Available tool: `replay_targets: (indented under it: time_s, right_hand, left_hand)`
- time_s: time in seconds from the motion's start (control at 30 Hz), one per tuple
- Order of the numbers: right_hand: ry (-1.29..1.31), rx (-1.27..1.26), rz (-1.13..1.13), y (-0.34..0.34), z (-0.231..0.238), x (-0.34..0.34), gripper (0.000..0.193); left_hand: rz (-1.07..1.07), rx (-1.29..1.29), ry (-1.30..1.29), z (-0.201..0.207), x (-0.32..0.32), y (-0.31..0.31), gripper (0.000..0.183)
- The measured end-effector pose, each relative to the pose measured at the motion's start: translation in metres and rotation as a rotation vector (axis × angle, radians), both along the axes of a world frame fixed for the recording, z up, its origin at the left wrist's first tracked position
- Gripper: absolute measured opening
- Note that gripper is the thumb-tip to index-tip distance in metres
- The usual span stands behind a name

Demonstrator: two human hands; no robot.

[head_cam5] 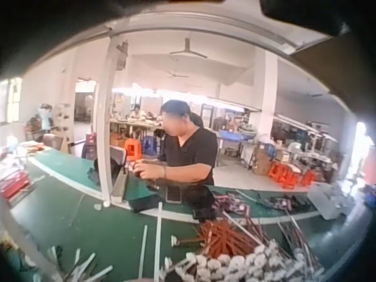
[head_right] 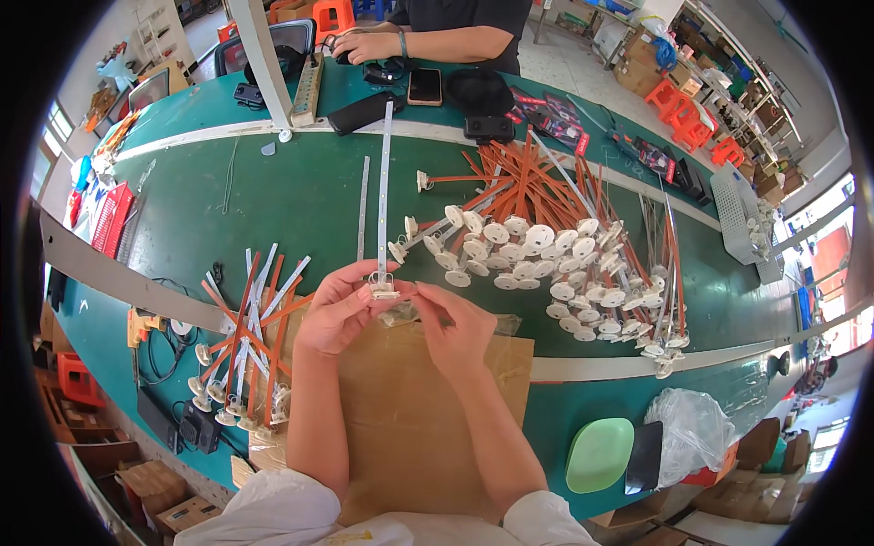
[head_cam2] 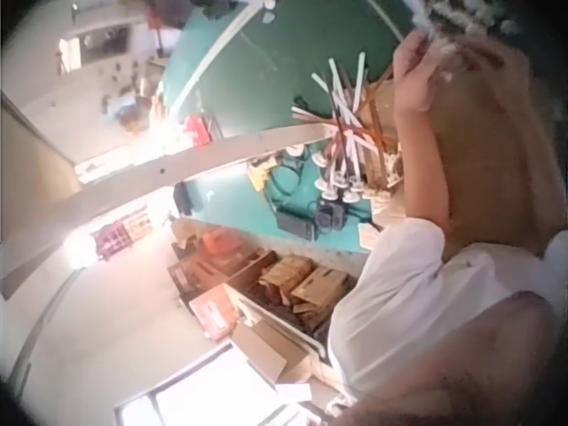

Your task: The person tests LED light strips to illuminate them, attaches components to their plastic bases by hand using material from a small bowl, and arranges the assembled pieces on the workbench.

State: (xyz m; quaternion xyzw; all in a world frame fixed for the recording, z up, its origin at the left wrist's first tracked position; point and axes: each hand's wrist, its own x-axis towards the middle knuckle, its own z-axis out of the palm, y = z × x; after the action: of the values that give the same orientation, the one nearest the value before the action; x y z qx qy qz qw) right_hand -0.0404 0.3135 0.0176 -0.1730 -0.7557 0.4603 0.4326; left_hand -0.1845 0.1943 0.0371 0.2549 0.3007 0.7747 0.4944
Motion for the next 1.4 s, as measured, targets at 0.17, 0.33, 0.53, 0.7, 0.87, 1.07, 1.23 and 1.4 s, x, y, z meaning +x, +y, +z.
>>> replay_targets:
  time_s: [0.17,0.33,0.53,0.7,0.87,1.07,1.23,1.4]
  right_hand:
    - [0.016,0.071,-0.070,0.008,0.011,0.003,0.019]
    - [-0.021,0.091,-0.040,-0.008,0.025,-0.005,0.021]
    - [-0.085,0.081,-0.055,-0.008,0.020,-0.003,0.018]
    - [-0.062,0.087,-0.037,0.001,0.014,0.002,0.012]
    - [0.068,-0.461,-0.110,0.017,0.024,0.013,0.008]
    - [0.619,-0.686,-0.131,0.074,0.025,0.049,0.006]
    - [0.768,-0.734,-0.288,0.094,0.045,0.076,0.006]
    - [0.987,-0.692,-0.368,0.128,0.050,0.128,0.011]
  left_hand:
    - [0.056,-0.001,0.047,-0.004,-0.001,0.002,0.040]
    - [-0.005,-0.019,0.043,-0.002,0.001,0.001,0.041]
    - [-0.044,-0.005,0.133,-0.006,0.002,0.002,0.044]
    - [-0.095,0.004,0.211,-0.002,0.001,-0.001,0.045]
    - [-0.090,-0.086,0.248,-0.006,-0.003,-0.006,0.044]
    - [0.046,-0.143,0.272,-0.001,-0.001,0.000,0.043]
    - [0.445,-0.250,0.381,-0.023,-0.003,0.013,0.041]
    - [0.836,-0.299,0.405,-0.024,-0.005,0.015,0.040]
